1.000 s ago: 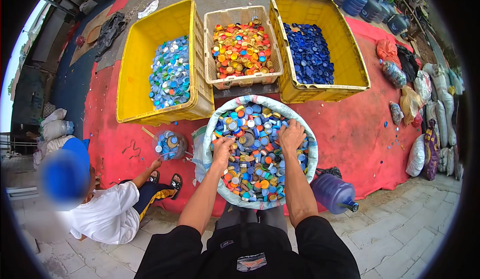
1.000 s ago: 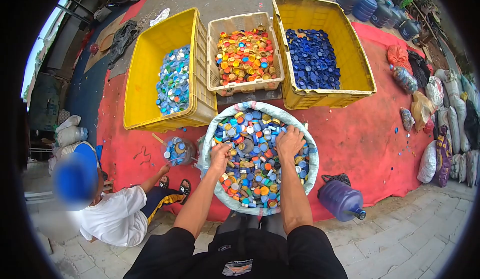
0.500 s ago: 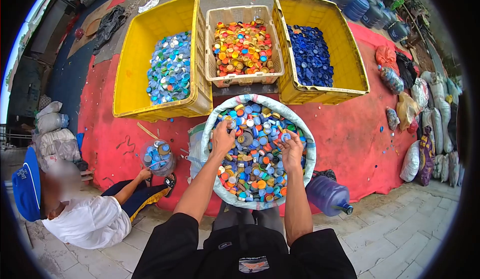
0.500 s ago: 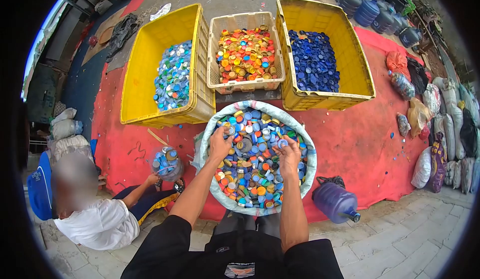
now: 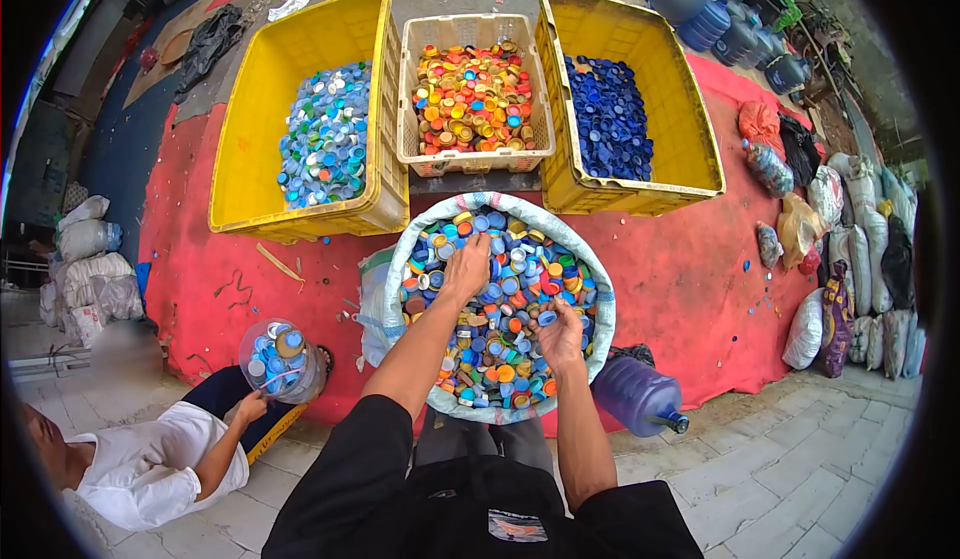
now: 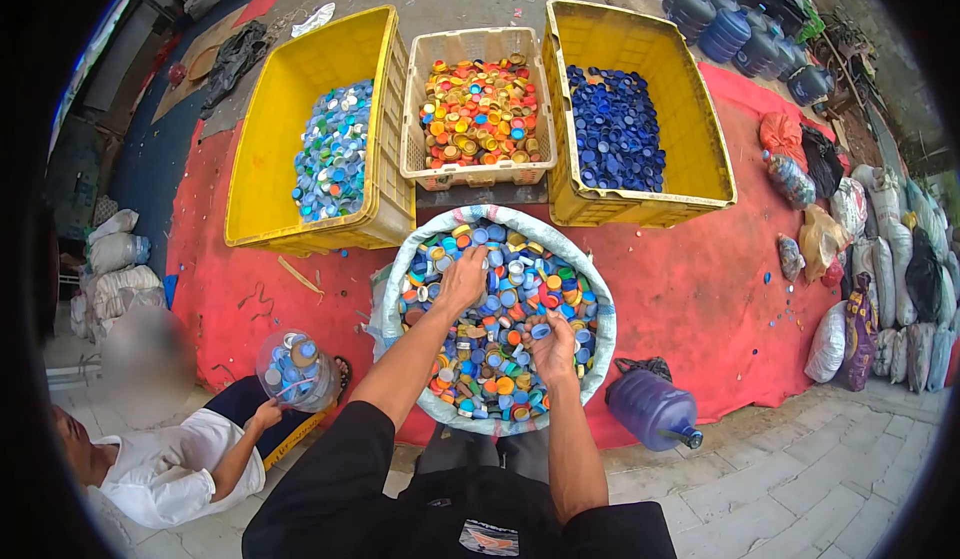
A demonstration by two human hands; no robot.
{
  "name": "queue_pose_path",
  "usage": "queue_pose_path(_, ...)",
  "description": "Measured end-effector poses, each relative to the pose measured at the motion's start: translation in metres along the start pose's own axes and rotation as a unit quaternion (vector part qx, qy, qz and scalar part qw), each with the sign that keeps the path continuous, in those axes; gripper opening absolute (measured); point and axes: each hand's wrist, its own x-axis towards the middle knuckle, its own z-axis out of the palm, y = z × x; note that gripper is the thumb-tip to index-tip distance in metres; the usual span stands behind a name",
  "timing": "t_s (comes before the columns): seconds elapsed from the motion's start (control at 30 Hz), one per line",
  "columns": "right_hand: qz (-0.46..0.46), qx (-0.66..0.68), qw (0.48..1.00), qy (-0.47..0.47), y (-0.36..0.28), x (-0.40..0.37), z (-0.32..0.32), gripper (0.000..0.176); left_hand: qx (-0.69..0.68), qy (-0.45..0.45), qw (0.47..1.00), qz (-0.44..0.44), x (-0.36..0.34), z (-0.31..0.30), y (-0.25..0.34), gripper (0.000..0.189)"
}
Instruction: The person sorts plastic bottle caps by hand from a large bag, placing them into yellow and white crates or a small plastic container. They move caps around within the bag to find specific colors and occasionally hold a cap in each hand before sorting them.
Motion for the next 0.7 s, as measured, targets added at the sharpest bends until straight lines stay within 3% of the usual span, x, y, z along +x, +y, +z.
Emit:
queue_pose_path(0.07,0.011,-0.034,0.999,0.015,-0.004,0.005,0.0,0.019,-0.031,0.031,0.999,-0.006,-0.005,0.004,0.001,0.036)
queue_pose_path(0.2,-0.058,-0.285,0.956,0.05,-0.001,0.033,0.004,0.016,-0.127,0.154,0.98,-0.006,-0.013,0.015,-0.012,0.027)
queue_pose_path(0.23,-0.115,-0.366,0.923,0.03,0.004,0.044,0.002,0.015,-0.245,0.113,0.958,-0.092,-0.018,0.005,-0.007,0.024)
queue_pose_path(0.3,-0.227,-0.516,0.826,-0.011,0.008,0.065,0.002,0.017,-0.465,0.026,0.847,-0.255,-0.032,-0.015,0.004,0.02)
queue_pose_path(0.33,-0.258,-0.631,0.731,-0.03,0.0,0.068,0.01,0.026,-0.615,-0.007,0.738,-0.278,-0.043,-0.021,0.0,0.017)
queue_pose_path(0.43,-0.368,-0.698,0.605,-0.105,-0.009,0.08,0.043,0.032,-0.794,-0.017,0.531,-0.296,-0.067,-0.036,-0.005,0.021)
queue_pose_path(0.47,-0.32,-0.711,0.613,-0.127,-0.012,0.082,0.055,0.034,-0.808,-0.011,0.514,-0.288,-0.074,-0.04,-0.005,0.023)
queue_pose_path(0.7,-0.289,-0.814,0.472,-0.177,-0.003,0.104,0.089,0.042,-0.798,0.008,0.51,-0.322,-0.106,-0.041,-0.023,0.014)
